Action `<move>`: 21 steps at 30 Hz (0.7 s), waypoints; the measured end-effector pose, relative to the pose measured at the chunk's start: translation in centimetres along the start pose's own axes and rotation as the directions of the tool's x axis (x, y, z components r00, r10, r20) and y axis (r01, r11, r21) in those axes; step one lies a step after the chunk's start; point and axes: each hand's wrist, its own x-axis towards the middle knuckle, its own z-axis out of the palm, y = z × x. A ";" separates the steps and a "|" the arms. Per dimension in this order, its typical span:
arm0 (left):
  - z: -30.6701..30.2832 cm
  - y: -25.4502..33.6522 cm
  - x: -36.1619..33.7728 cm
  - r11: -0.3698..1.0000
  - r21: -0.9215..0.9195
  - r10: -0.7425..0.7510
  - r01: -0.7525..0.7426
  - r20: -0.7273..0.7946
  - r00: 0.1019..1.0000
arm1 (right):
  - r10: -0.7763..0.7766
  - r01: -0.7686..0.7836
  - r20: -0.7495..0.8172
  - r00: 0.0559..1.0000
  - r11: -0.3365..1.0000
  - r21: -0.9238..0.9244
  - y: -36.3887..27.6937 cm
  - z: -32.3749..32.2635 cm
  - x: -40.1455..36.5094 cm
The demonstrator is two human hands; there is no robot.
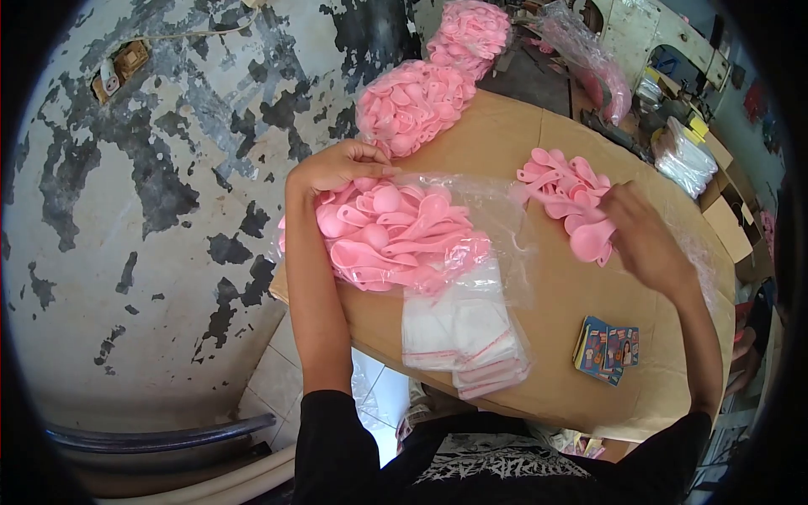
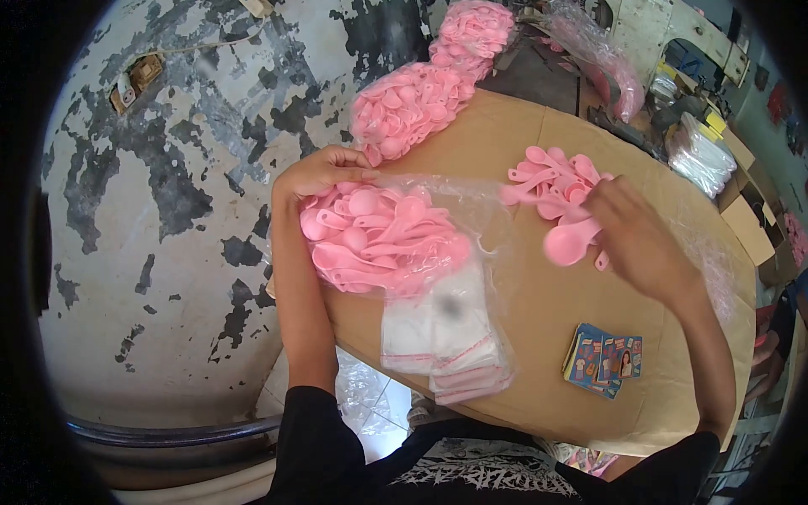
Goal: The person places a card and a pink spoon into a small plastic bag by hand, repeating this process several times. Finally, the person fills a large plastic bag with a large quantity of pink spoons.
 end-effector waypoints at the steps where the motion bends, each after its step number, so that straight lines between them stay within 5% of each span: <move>1: 0.1 0.2 0.0 1.000 -0.010 -0.012 0.012 0.005 1.000 | 0.074 -0.074 -0.008 0.997 0.997 0.007 1.3 0.0 -0.6; 5: 0.3 1.0 -0.3 0.999 -0.009 -0.043 0.043 -0.004 0.999 | 0.091 -0.167 -0.290 0.953 0.954 -0.251 1.3 2.2 -0.9; 9: 0.2 -0.1 0.0 1.000 0.005 0.006 -0.006 -0.007 1.000 | -0.129 0.154 -0.141 0.982 0.971 0.181 -3.5 5.7 2.0; 11: 0.2 0.1 0.2 1.000 -0.025 -0.010 0.010 0.009 1.000 | -0.240 0.225 0.085 0.967 0.961 0.161 -6.5 6.5 4.5; 13: 0.4 0.3 0.0 0.997 -0.071 -0.020 0.021 0.012 1.000 | -0.369 0.439 -0.294 0.882 0.870 0.226 -7.3 10.5 6.9; 15: 0.5 0.3 -0.1 0.997 -0.081 -0.012 0.013 0.013 1.000 | -0.456 0.502 -0.281 0.845 0.857 0.120 -7.8 12.2 8.7; 17: 0.3 0.2 0.0 0.995 -0.096 0.000 0.001 0.012 1.000 | -0.410 0.507 -0.313 0.857 0.777 0.372 -7.5 15.4 9.5; 18: 0.2 0.3 0.1 0.996 -0.089 0.008 -0.007 0.018 1.000 | -0.313 0.448 -0.321 0.894 0.620 0.643 -7.2 18.3 8.8; 21: 0.3 -0.1 0.1 0.997 -0.079 0.008 -0.005 0.034 0.999 | -0.133 0.128 -0.088 0.987 0.335 0.933 -7.2 14.9 7.2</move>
